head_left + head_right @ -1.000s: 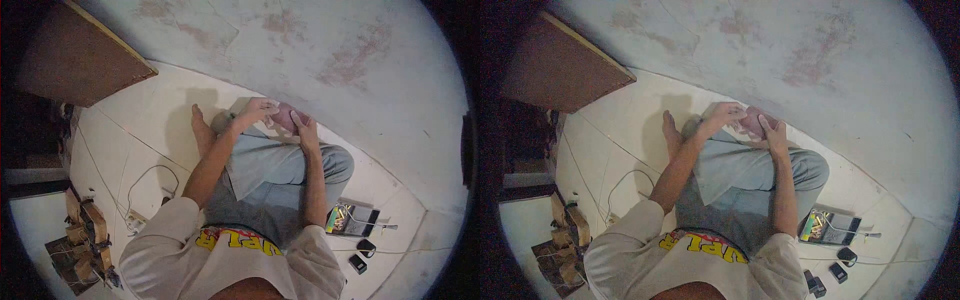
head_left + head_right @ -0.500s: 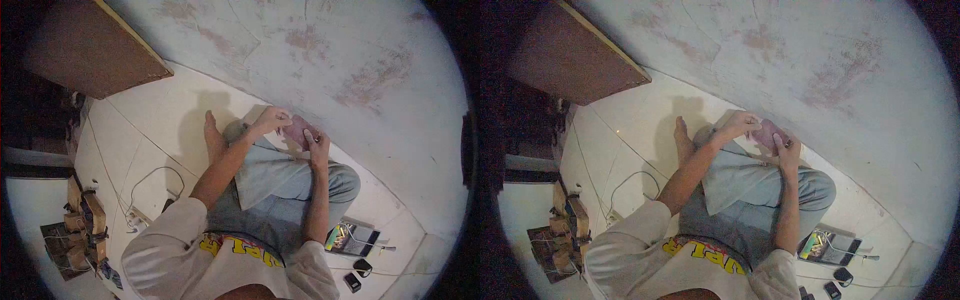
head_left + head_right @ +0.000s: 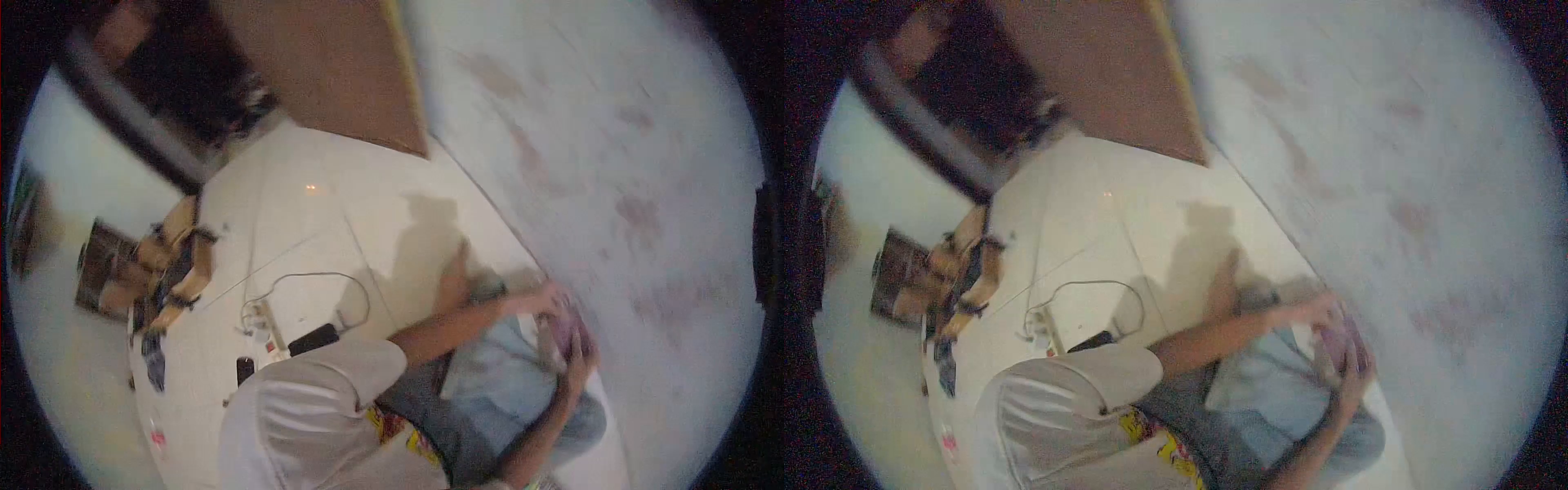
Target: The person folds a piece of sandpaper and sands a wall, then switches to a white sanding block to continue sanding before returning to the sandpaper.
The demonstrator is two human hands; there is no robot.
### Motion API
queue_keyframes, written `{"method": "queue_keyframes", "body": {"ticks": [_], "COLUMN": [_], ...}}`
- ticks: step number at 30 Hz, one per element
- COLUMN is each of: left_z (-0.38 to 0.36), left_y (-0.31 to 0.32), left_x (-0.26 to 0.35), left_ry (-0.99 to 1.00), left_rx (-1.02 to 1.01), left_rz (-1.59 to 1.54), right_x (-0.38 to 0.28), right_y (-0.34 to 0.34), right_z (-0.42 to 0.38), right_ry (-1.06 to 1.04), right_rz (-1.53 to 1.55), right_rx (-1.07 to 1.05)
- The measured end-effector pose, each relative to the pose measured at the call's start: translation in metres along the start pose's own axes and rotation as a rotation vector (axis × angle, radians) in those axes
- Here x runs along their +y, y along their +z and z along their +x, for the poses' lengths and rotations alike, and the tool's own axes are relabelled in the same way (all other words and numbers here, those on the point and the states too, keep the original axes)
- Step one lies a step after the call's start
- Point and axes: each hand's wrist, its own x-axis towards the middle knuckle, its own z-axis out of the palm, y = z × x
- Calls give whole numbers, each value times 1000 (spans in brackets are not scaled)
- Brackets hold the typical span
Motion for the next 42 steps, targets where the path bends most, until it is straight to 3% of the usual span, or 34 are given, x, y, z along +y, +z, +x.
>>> {"method": "queue_keyframes", "body": {"ticks": [1,3,6,10,13,15,18,22,24,27,32,34,36,38,39,40,41,42], "left_z": [6,11,8,12,18,12,10,17,11,9,12,20,9,15,20,18,14,16], "left_y": [6,-1,-2,2,3,-1,-1,6,2,-1,-4,1,-2,0,0,3,5,3], "left_x": [-28,-21,-21,-23,-24,-11,-10,-40,-16,-5,-8,-24,5,1,-7,-1,4,-7], "left_ry": [-49,-152,-223,-235,-336,-297,-279,-265,-258,-218,-279,-152,-215,-204,-163,-248,-332,-279], "left_rx": [77,-64,-84,-110,-110,-113,-79,-24,-65,-101,-135,-108,-110,-125,-178,-129,-81,-123], "left_rz": [-73,-147,-183,-374,-328,-293,-246,-274,-301,-302,-269,-177,-286,-278,-256,-244,-227,-287], "right_x": [15,-2,-16,14,24,23,-26,-3,4,10,-21,-33,-32,-40,-43,-45,-46,-47], "right_y": [-10,7,9,0,-4,0,4,6,4,1,9,7,2,3,2,2,3,4], "right_z": [4,9,8,15,18,13,10,9,11,12,6,6,7,9,9,8,7,7], "right_ry": [33,313,310,326,189,292,303,259,286,251,309,304,419,396,363,335,386,438], "right_rz": [-151,317,254,162,106,47,144,116,226,139,226,284,428,577,547,519,511,509], "right_rx": [-8,167,170,223,102,260,178,251,212,176,189,257,137,-7,-47,-86,-79,-76]}}
